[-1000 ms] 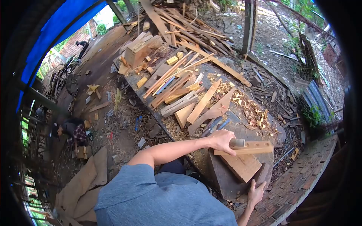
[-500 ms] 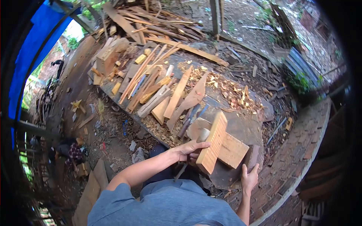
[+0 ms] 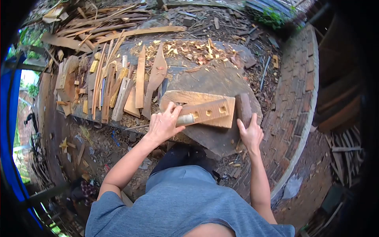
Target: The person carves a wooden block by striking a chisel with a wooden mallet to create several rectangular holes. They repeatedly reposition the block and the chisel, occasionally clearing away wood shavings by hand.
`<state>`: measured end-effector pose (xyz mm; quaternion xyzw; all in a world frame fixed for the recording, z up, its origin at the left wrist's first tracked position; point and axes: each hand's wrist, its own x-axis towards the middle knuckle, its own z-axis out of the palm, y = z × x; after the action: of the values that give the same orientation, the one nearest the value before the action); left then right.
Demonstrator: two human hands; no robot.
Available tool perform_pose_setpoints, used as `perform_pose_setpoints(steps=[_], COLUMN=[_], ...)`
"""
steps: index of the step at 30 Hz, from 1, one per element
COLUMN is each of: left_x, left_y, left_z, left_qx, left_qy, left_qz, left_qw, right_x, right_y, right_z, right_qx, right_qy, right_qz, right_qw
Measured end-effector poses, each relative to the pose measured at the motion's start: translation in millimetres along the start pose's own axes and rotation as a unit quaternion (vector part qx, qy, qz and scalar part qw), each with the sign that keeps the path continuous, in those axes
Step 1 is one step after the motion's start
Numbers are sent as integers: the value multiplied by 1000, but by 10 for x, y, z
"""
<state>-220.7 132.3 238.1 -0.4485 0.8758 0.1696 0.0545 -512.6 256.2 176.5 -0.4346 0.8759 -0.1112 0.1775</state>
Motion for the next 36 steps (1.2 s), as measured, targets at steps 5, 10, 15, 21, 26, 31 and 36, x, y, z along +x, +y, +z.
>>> perform_pose_setpoints(steps=[5,10,15,21,26,31,36], left_x=[-4,100,230,257,278,468,656], left_y=[-70,-194,-244,-186,-263,-409,-287], left_z=[12,-8,-105,-167,-224,-416,-830], left_qx=[1,0,22,42,-12,-124,-593], left_qy=[3,-24,-74,-87,-83,50,-30], left_qz=[20,63,132,125,147,206,200], left_qw=[1000,998,988,987,986,969,779], right_x=[-21,-34,-16,-61,-143,-115,-132], right_y=[-40,-34,-45,-142,-278,-192,-274], right_z=[-4,50,139,207,194,303,259], right_qx=[22,21,13,-30,-35,-48,-84], right_qy=[15,32,67,91,107,124,118], right_qz=[23,38,53,92,103,85,94], right_qw=[999,999,996,991,988,987,985])
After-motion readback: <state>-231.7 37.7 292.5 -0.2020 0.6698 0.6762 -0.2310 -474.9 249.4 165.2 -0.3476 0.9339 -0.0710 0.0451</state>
